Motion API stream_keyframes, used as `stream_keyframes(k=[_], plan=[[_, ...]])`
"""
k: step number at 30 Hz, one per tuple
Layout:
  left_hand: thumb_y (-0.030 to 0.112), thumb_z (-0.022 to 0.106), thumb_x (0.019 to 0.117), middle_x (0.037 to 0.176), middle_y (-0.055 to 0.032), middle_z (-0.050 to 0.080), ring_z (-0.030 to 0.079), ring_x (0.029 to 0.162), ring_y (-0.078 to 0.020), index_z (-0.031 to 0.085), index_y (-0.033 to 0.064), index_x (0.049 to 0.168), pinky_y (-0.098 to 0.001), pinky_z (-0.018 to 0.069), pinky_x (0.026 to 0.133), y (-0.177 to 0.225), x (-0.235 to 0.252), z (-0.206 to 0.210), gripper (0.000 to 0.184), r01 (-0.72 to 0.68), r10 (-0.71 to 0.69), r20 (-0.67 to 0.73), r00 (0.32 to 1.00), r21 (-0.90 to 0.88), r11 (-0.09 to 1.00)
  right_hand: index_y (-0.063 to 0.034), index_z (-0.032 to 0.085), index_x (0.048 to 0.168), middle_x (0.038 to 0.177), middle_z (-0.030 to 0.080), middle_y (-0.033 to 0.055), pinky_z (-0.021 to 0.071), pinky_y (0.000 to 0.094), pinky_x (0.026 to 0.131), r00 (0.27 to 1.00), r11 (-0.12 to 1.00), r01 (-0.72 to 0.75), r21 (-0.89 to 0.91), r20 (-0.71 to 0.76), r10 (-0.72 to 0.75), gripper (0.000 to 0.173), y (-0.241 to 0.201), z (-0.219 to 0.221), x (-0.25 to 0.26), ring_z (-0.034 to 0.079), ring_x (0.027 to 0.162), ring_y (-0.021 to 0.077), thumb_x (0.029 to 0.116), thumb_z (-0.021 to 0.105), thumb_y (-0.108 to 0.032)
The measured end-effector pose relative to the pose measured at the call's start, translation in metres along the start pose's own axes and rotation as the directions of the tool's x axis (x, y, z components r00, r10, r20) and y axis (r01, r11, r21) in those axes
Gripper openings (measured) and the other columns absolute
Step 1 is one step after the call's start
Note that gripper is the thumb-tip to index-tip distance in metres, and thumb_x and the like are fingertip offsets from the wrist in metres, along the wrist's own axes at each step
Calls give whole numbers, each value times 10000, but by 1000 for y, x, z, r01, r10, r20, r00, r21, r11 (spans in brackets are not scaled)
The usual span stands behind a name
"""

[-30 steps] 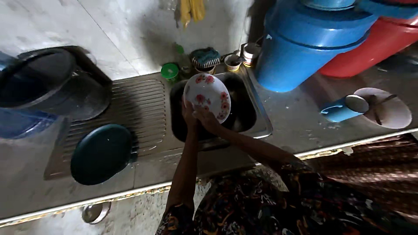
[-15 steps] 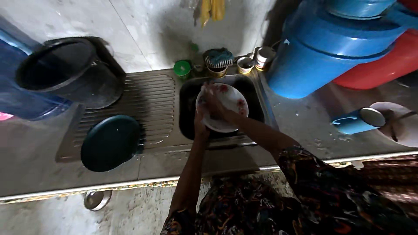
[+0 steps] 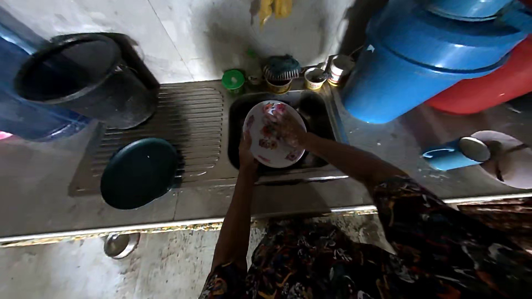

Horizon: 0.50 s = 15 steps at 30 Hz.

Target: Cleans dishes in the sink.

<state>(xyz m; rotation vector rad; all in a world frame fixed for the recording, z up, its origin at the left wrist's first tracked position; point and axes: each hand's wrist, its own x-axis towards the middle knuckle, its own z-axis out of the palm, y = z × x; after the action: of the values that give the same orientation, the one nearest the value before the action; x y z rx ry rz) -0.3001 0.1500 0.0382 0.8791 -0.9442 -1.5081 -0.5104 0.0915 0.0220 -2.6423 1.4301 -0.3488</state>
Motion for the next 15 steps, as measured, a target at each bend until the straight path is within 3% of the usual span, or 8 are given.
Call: stream_keyframes(k=[2,4,6,8,10,12,14,15], plan=[[465,283,1115,1442,-24,574,578,1275,-127,397,184,1544,-390,506,1070,0,4,4,525,3,-2,33,999,-15,1000,-41,420,1559,1668,294,188,159,623,1248,991,982,-80,169,-93,96,599,-30,9,16,215,1554,417,997,620,-93],[453,279,1119,1378,-26,613,603,1228,-114,450,154,1501,-372,523,1044,-3,11,3,514,-5,6,22,1000,-37,999,3,471,1515,1623,376,205,244,565,1247,975,919,-34,393,-190,117,489,-66,17,17,326,1518,385,1047,534,-125],[454,292,1117,1232,0,663,644,1096,-66,514,141,1408,-321,559,959,-1,15,1,481,5,-6,-13,1000,-23,1000,36,409,1537,1581,422,239,328,479,1220,984,804,-34,594,-121,131,498,-105,4,5,425,1462,353,1080,477,-149],[476,290,1114,1289,-1,641,623,1132,-59,504,152,1441,-320,536,989,10,13,0,508,15,-14,-18,1000,53,998,13,326,1583,1625,356,218,344,425,1216,995,710,-75,700,2,103,539,-125,-13,-9,410,1477,300,1088,474,-141],[499,269,1109,1400,6,599,593,1228,-83,469,200,1496,-360,511,1049,21,7,-6,528,-13,9,21,1000,155,988,-12,332,1592,1666,302,175,310,426,1237,990,797,-75,600,137,-10,533,-119,-17,-29,339,1525,276,1091,461,-144],[497,300,1107,1464,-33,558,566,1285,-138,444,191,1526,-414,490,1077,31,8,-16,539,-32,20,49,999,266,963,-61,459,1542,1648,362,127,266,500,1249,965,937,66,343,218,-147,490,-82,-13,-44,316,1534,308,1061,520,-131],[392,348,1118,1442,-40,576,583,1255,-118,454,156,1523,-371,501,1060,38,13,-19,481,-75,41,120,992,296,952,-146,582,1463,1623,424,66,194,601,1255,952,966,222,130,183,-243,443,-23,-5,-52,299,1538,337,1021,572,-122],[308,346,1115,1419,-50,585,589,1235,-92,452,99,1514,-333,507,1056,40,22,-15,462,-109,64,161,985,287,952,-123,607,1440,1606,446,92,148,613,1266,948,955,291,54,115,-296,451,6,-7,-51,288,1541,362,992,577,-82]])
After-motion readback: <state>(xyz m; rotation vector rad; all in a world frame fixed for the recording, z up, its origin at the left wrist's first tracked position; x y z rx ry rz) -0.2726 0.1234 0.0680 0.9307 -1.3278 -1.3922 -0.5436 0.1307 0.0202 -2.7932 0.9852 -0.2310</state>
